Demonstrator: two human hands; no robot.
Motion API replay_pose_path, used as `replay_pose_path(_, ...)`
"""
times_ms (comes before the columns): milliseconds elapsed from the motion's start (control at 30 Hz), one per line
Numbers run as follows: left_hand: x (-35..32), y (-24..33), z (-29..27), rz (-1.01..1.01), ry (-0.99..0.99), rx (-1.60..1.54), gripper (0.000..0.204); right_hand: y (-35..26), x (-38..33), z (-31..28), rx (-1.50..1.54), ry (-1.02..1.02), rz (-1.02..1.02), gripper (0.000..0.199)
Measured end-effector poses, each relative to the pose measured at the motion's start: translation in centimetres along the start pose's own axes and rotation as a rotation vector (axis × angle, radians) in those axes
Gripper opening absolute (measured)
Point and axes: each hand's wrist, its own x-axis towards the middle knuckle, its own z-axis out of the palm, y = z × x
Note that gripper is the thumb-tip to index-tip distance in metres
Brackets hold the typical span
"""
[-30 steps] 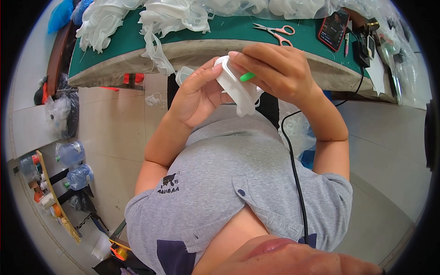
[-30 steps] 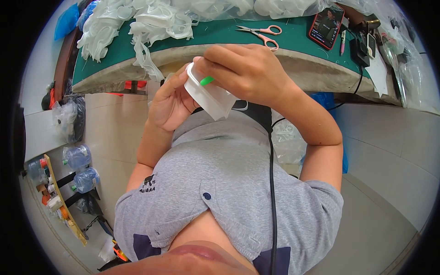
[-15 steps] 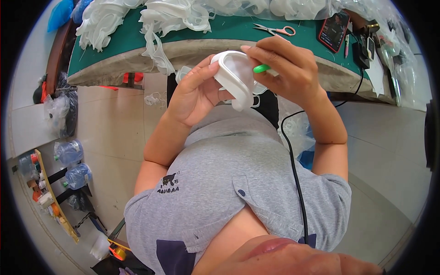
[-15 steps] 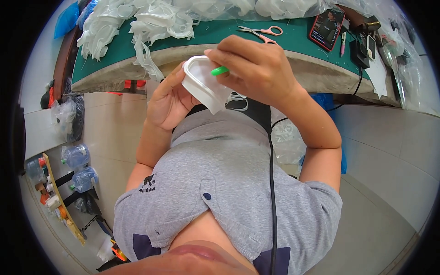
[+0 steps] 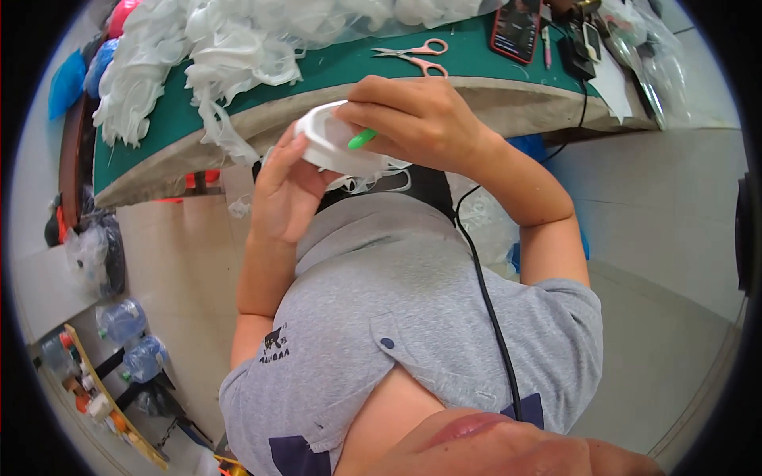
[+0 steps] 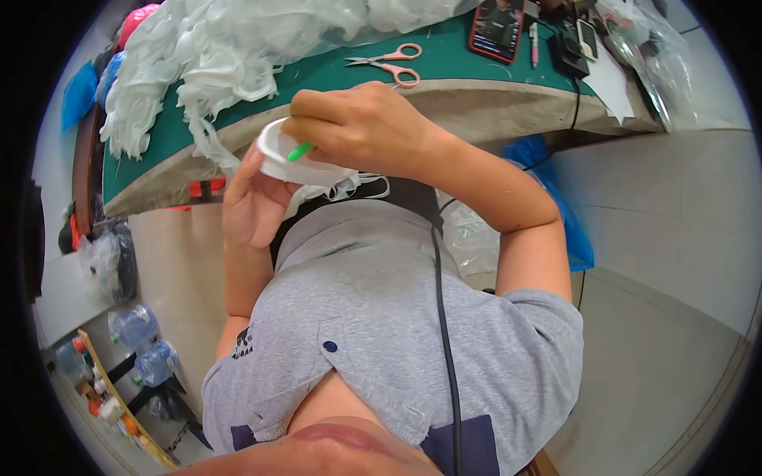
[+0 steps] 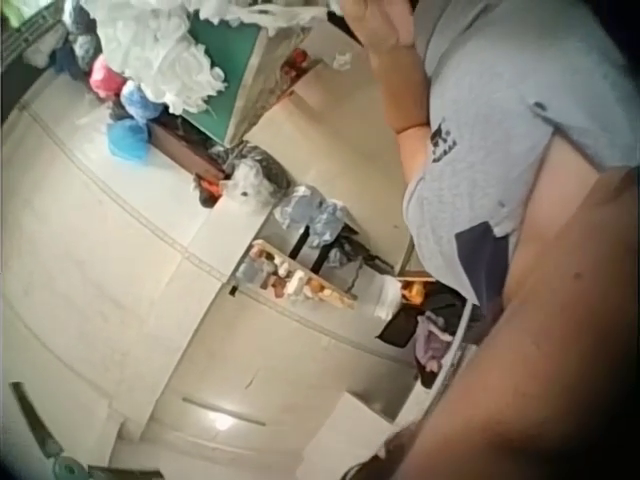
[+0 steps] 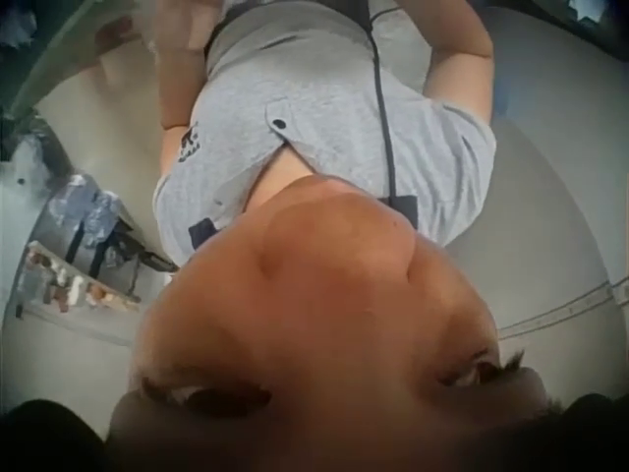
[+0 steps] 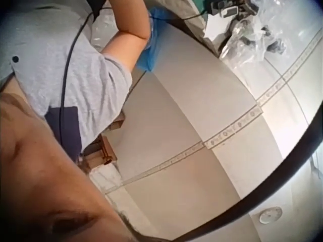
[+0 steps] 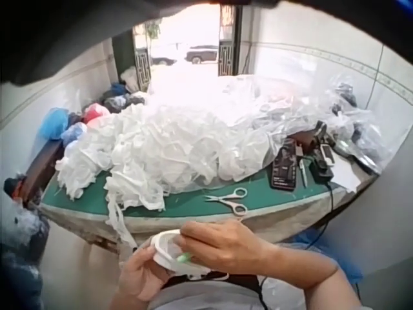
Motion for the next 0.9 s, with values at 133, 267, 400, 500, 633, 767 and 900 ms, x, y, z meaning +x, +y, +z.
replay_pose_path(133, 0.8, 0.4, -1.9, 0.151, 0.020, -0.230, 0.039, -0.1, -1.0, -1.4, 0.123, 0.059, 0.125, 0.034)
replay_pose_path(267, 1.2, 0.2, -3.5, 0.217, 0.000, -0.353, 0.039, -0.8, -2.3, -1.5, 0.364, 0.031, 0.319, 0.022)
replay_pose_path(400, 1.7, -0.5, -3.8, 0.232, -0.127, -0.400, 0.035, -0.4, -4.0, -1.1, 0.311, -0.081, 0.360, 0.019)
replay_pose_path(500, 1.6, -0.7, -3.6, 0.232, -0.127, -0.366, 0.033, -0.5, -4.1, -1.2, 0.241, -0.158, 0.416, 0.013)
replay_pose_path(633, 1.5, -1.1, -3.5, 0.287, -0.161, -0.283, 0.034, -0.8, -3.5, -1.4, 0.198, 0.022, 0.382, 0.009)
replay_pose_path(767, 1.0, -1.3, -3.6, 0.288, 0.022, -0.166, 0.038, 0.1, -5.0, -1.4, 0.308, -0.068, 0.443, 0.012)
replay_pose_path(900, 0.6, -1.7, -2.7, 0.331, -0.045, -0.104, 0.042, -0.9, -3.7, -2.1, 0.352, 0.075, 0.449, 0.018)
